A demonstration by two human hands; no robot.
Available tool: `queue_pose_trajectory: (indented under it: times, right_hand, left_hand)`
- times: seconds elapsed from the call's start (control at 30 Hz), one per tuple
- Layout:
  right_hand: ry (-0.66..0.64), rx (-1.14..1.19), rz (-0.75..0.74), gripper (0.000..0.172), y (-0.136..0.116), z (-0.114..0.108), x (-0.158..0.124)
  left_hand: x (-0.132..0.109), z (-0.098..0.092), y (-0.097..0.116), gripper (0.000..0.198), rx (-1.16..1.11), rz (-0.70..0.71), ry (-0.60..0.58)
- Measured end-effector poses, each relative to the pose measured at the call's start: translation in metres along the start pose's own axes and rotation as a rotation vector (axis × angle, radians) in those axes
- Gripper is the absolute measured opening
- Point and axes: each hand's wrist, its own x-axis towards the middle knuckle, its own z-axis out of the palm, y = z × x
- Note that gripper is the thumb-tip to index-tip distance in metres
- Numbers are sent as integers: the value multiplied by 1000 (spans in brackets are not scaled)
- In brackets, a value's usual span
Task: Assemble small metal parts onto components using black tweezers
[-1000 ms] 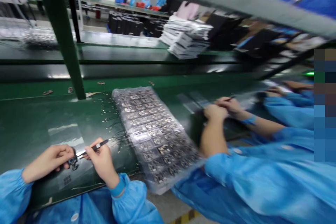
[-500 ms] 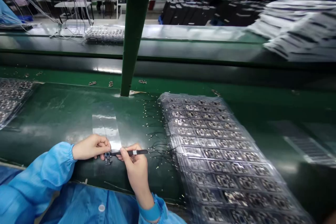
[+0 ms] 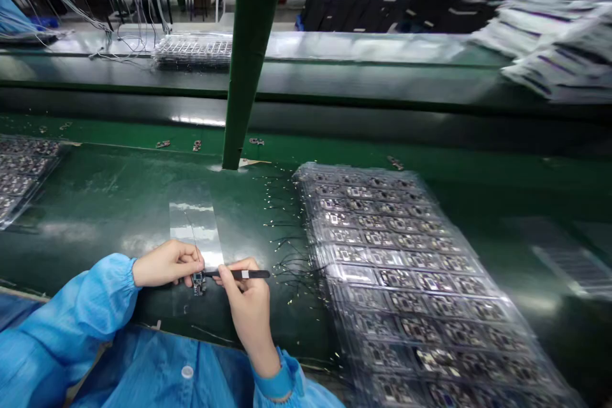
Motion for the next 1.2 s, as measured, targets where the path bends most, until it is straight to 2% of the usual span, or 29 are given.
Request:
queue_pose_trajectory:
  times: [0.93,1.2]
  right_hand:
    - [35,-12,11,28,1,0,1]
    - [59,91,60,31,1,-3,6]
  left_hand:
    - [3,0,-4,26,8,-1,15]
    - [3,0,-4,24,-8,1,6]
